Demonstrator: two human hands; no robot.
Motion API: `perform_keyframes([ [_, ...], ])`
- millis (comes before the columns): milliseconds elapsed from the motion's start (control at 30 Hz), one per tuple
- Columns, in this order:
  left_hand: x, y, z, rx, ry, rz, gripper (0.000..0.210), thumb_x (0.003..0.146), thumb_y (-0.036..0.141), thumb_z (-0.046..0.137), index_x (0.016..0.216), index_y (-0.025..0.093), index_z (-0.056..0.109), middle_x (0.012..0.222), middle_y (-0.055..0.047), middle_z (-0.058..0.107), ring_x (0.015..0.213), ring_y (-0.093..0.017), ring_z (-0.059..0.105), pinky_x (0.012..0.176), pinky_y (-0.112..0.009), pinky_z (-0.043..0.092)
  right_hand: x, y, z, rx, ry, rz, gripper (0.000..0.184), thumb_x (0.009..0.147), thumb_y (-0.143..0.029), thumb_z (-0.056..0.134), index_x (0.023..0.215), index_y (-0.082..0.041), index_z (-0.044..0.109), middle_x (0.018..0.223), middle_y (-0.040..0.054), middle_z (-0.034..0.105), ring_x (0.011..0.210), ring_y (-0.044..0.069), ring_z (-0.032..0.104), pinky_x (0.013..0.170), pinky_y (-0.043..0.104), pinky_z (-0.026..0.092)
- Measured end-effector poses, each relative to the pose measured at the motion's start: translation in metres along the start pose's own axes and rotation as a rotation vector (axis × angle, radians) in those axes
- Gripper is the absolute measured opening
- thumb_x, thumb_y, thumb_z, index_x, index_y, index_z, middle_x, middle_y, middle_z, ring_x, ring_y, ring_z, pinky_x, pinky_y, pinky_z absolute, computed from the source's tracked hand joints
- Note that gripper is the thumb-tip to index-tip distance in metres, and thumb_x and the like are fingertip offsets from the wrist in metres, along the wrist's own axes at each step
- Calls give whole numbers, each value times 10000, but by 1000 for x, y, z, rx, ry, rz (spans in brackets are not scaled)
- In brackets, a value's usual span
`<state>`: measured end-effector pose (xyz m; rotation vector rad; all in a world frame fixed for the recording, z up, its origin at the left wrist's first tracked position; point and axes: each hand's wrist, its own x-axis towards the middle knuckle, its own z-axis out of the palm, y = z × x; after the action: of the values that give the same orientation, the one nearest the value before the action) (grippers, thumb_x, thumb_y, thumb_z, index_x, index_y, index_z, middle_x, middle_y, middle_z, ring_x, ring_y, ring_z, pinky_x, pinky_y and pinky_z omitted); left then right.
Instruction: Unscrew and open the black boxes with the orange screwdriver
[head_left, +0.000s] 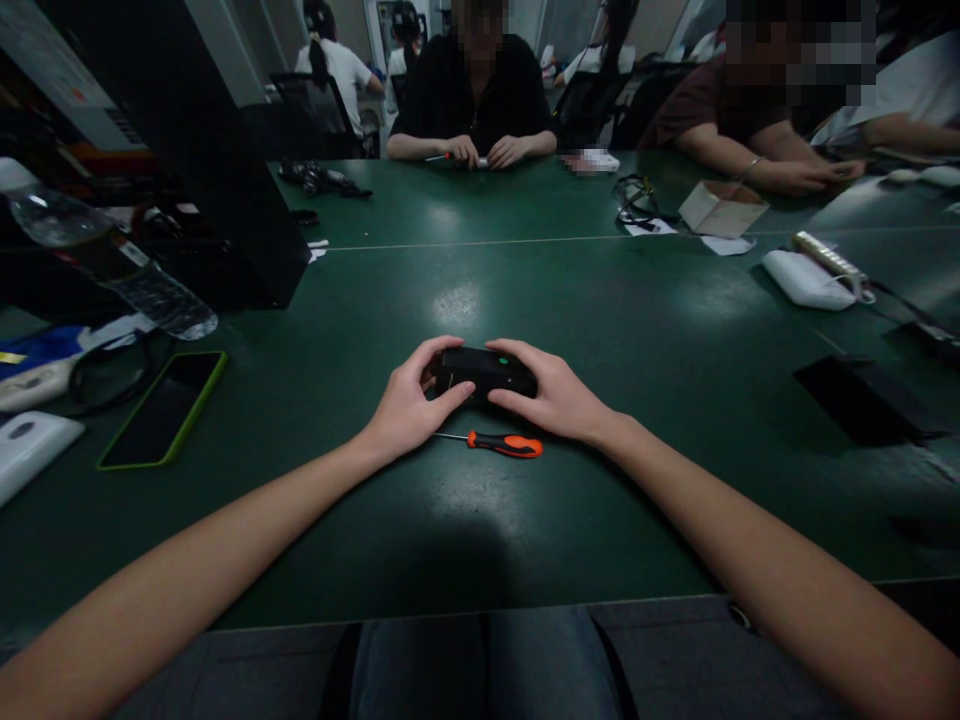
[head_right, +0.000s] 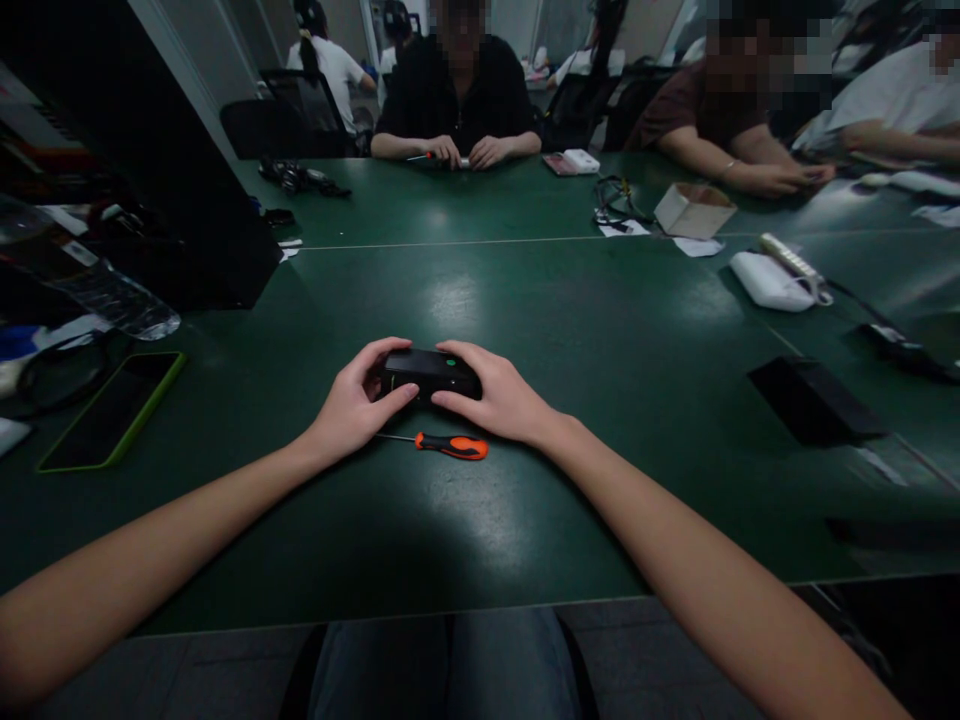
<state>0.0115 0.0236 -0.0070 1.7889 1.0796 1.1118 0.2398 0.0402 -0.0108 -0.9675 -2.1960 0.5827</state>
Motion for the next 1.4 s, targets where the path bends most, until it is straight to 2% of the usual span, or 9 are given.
perform_keyframes([
  [133,-1,2,1,64,19,26,476,843,280,710,1287,190,563,1260,-97,642,1120,-245,641,972,-386,533,2,2,-1,100,-23,90,545,856,-444,689,1326,-191,583,1255,108,676,1107,260,656,982,438,508],
  [267,1,0,-1,84,-8,-19,503,838,328,719,1298,191,567,1185,-96,675,1067,-252,669,932,-400,555,4,6,-3,178,-58,152,523,829,-441,717,1279,-190,630,1207,89,699,1081,252,664,970,427,513],
  [500,8,-3,-7,-160,-105,-55,511,916,414,610,1350,151,546,1259,-134,686,1202,-284,640,1029,-434,518,6,15,-11,293,-105,226,538,812,-444,741,1275,-188,644,1171,69,711,1052,238,676,951,400,523],
  [733,7,-1,-9,-13,-115,-40,527,959,402,548,1415,139,523,1263,-120,684,1173,-275,637,1024,-423,505,5,13,-11,300,-125,242,534,812,-446,740,1272,-189,652,1185,74,711,1051,246,680,959,423,529],
  [900,7,-2,-10,73,-69,9,458,995,407,475,1372,166,574,1343,-107,646,1254,-271,581,1093,-408,436,5,15,-11,361,-150,247,545,854,-431,697,1328,-177,616,1273,95,680,1130,249,656,1001,427,515],
  [1100,7,-5,-8,38,-63,-34,443,1013,415,432,1328,152,600,1262,-110,673,1142,-261,626,1037,-381,464,6,19,-19,492,-284,271,621,856,-445,697,1404,-181,569,1381,101,629,1235,264,613,1062,436,485],
  [1300,6,-6,-7,-19,-58,-115,504,1018,496,403,1349,158,578,1110,-96,695,946,-242,676,872,-349,533,7,15,-16,492,-237,309,573,860,-471,688,1349,-177,630,1323,90,671,1194,278,640,1052,439,489],
  [1400,5,-5,-7,15,-60,-129,516,1024,502,386,1368,161,564,1092,-88,696,941,-238,677,859,-338,530,8,15,-15,484,-214,315,584,838,-471,710,1337,-175,642,1306,95,682,1181,281,647,1043,445,494],
])
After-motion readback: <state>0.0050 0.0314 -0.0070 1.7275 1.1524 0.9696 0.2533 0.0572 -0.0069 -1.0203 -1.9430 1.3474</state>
